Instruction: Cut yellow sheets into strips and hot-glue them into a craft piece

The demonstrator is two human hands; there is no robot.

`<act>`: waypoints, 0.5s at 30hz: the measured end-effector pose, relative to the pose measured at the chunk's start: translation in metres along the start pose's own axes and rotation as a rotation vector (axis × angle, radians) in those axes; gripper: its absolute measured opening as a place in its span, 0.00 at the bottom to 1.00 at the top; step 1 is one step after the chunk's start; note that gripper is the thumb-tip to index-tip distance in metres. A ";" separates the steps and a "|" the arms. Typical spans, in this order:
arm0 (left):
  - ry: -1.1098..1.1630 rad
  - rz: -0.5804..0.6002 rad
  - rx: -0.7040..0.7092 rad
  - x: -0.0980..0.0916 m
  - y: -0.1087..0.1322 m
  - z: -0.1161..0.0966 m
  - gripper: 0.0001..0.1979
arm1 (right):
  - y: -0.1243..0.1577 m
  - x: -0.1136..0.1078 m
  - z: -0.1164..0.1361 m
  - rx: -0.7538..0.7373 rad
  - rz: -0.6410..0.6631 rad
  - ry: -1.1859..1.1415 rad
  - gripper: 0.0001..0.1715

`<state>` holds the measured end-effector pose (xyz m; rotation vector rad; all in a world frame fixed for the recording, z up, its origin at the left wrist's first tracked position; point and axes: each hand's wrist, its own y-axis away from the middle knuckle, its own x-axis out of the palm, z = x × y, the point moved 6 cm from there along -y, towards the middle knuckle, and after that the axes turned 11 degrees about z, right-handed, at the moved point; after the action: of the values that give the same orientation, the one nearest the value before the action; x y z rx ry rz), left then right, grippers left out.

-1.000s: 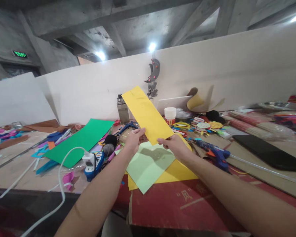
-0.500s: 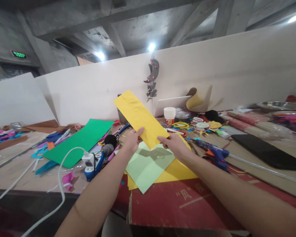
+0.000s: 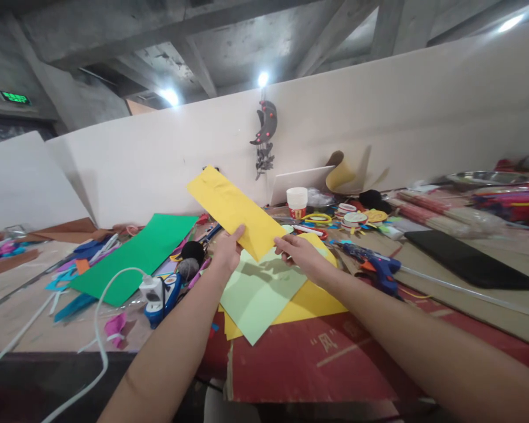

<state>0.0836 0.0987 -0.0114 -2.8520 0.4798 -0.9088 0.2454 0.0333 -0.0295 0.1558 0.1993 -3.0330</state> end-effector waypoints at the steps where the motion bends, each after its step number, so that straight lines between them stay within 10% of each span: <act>1: 0.003 -0.027 0.018 -0.002 -0.001 -0.003 0.10 | 0.000 0.001 0.002 -0.010 0.012 0.050 0.18; 15: -0.042 -0.188 0.061 -0.022 -0.008 -0.007 0.12 | 0.006 0.006 0.020 -0.136 0.028 0.594 0.09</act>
<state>0.0642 0.1139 -0.0160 -2.8901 0.1779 -0.8725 0.2379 0.0240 -0.0109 1.0309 0.4360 -2.8397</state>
